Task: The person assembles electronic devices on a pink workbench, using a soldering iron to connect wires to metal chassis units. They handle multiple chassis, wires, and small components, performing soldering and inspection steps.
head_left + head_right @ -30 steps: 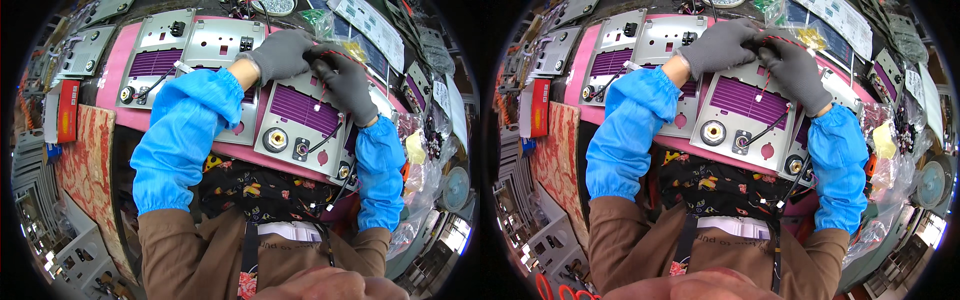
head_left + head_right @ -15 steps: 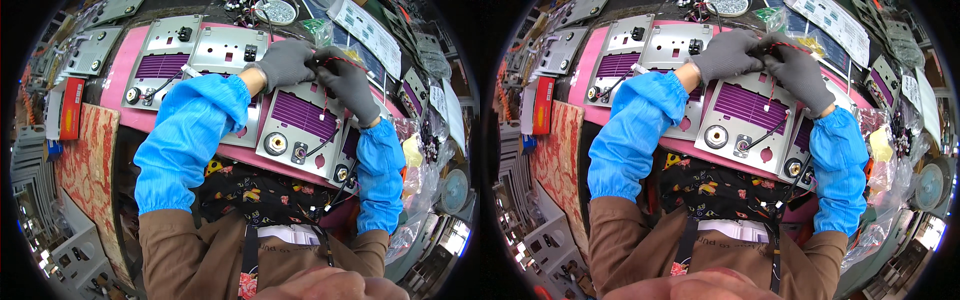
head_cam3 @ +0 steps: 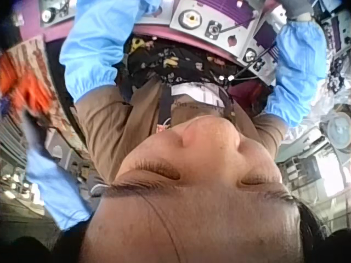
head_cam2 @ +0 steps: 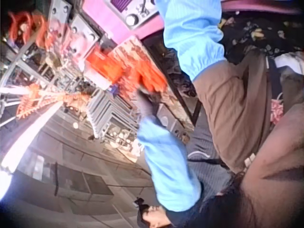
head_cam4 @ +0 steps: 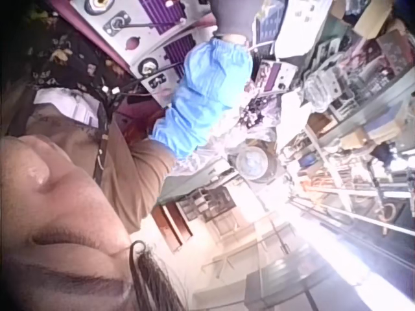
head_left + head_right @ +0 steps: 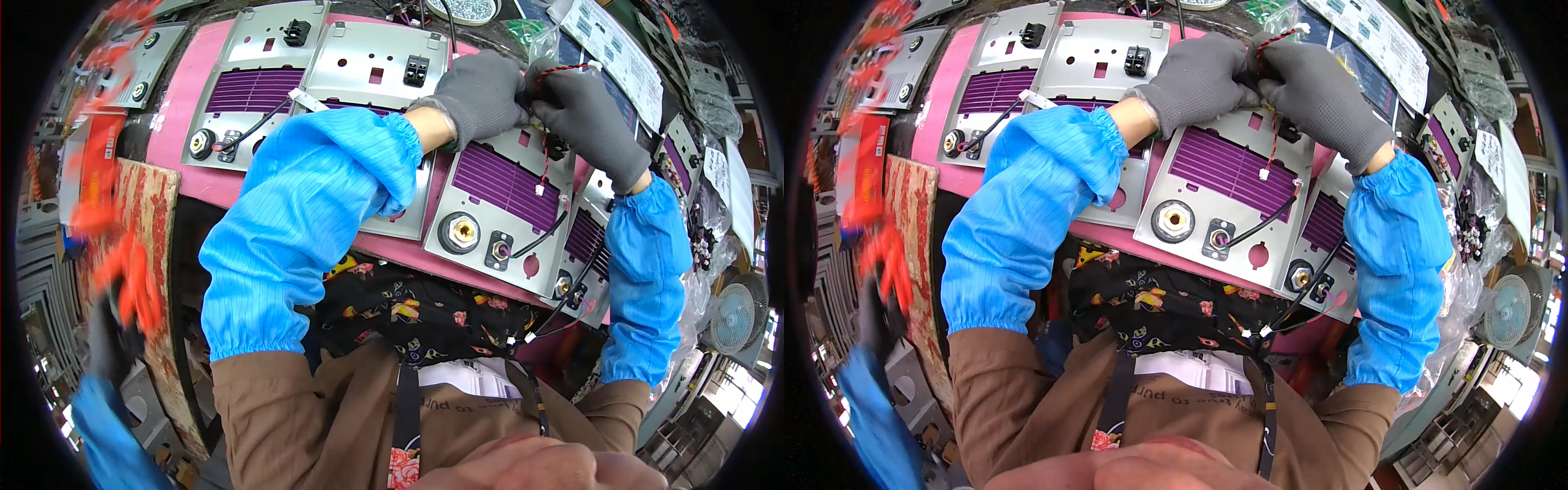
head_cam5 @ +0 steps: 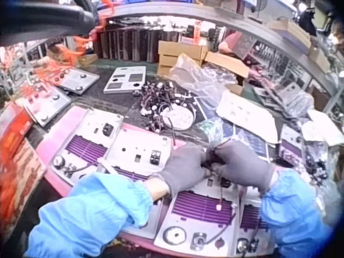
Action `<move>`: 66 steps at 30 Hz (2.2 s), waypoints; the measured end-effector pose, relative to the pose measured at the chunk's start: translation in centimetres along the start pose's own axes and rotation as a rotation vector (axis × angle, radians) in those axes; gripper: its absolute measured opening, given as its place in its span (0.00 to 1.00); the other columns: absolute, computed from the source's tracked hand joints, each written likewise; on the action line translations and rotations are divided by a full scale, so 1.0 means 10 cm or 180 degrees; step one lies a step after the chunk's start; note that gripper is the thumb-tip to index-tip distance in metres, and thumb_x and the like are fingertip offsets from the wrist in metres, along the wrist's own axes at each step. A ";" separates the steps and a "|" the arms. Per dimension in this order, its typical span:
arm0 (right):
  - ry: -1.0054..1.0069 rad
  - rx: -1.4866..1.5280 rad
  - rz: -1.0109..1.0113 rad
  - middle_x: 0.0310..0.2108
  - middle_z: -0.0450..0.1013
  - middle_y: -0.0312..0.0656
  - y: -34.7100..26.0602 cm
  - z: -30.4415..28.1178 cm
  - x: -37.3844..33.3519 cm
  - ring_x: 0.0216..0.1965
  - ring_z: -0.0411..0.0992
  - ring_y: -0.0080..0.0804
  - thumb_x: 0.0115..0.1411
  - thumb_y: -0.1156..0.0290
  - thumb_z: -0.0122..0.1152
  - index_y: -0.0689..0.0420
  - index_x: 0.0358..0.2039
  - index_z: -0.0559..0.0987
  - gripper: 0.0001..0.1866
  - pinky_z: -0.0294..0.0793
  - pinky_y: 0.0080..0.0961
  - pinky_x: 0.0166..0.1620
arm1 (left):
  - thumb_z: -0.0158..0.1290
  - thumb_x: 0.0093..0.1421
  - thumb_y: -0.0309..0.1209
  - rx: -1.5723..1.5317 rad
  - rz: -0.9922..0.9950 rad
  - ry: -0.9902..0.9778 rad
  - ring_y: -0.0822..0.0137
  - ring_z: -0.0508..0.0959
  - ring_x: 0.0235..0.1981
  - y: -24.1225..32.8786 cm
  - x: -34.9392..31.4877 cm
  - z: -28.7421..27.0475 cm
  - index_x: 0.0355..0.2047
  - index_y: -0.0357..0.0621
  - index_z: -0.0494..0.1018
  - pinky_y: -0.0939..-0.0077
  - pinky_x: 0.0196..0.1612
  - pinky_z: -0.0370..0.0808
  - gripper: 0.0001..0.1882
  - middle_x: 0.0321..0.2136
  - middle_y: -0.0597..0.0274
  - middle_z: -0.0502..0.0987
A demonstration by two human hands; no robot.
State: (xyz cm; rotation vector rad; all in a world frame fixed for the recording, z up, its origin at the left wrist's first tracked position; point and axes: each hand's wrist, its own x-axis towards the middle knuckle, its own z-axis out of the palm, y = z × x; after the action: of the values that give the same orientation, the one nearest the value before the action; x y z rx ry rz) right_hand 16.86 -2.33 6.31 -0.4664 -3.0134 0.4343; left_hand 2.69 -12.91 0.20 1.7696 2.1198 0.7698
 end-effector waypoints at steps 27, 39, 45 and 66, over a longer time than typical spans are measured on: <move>-0.0128 0.0334 -0.0542 0.32 0.77 0.47 -0.04 -0.10 -0.01 0.32 0.77 0.40 0.54 0.79 0.60 0.58 0.39 0.75 0.11 0.76 0.30 0.37 | 0.64 0.48 0.46 0.0008 -0.0134 0.0107 0.57 0.82 0.36 0.06 -0.04 -0.05 0.34 0.51 0.82 0.64 0.43 0.77 0.17 0.31 0.56 0.81; -0.0320 0.0440 -0.0413 0.33 0.78 0.46 0.01 -0.03 0.06 0.33 0.78 0.37 0.55 0.76 0.61 0.58 0.41 0.76 0.12 0.77 0.28 0.38 | 0.57 0.51 0.38 -0.0053 -0.0140 0.0060 0.50 0.82 0.40 0.00 0.00 0.04 0.36 0.48 0.83 0.59 0.46 0.78 0.14 0.36 0.48 0.81; -0.0661 0.0734 0.0723 0.32 0.78 0.46 -0.11 -0.01 -0.04 0.30 0.77 0.34 0.56 0.72 0.62 0.57 0.41 0.77 0.11 0.76 0.28 0.35 | 0.63 0.48 0.42 0.0181 -0.0006 -0.0117 0.55 0.81 0.39 0.02 0.02 0.03 0.35 0.52 0.83 0.64 0.46 0.77 0.15 0.33 0.57 0.81; 0.0668 -0.0643 -0.0829 0.39 0.74 0.38 -0.39 0.15 -0.63 0.42 0.73 0.40 0.53 0.76 0.61 0.55 0.39 0.81 0.12 0.71 0.35 0.45 | 0.62 0.50 0.41 -0.0440 0.0456 -0.0020 0.60 0.79 0.41 0.01 -0.06 -0.05 0.35 0.54 0.84 0.66 0.46 0.74 0.13 0.36 0.63 0.79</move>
State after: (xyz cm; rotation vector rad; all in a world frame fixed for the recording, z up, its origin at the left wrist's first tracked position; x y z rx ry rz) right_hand 21.61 -8.24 5.90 -0.1153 -2.8675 0.0587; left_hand 2.64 -13.56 0.56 1.8615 1.9017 0.9221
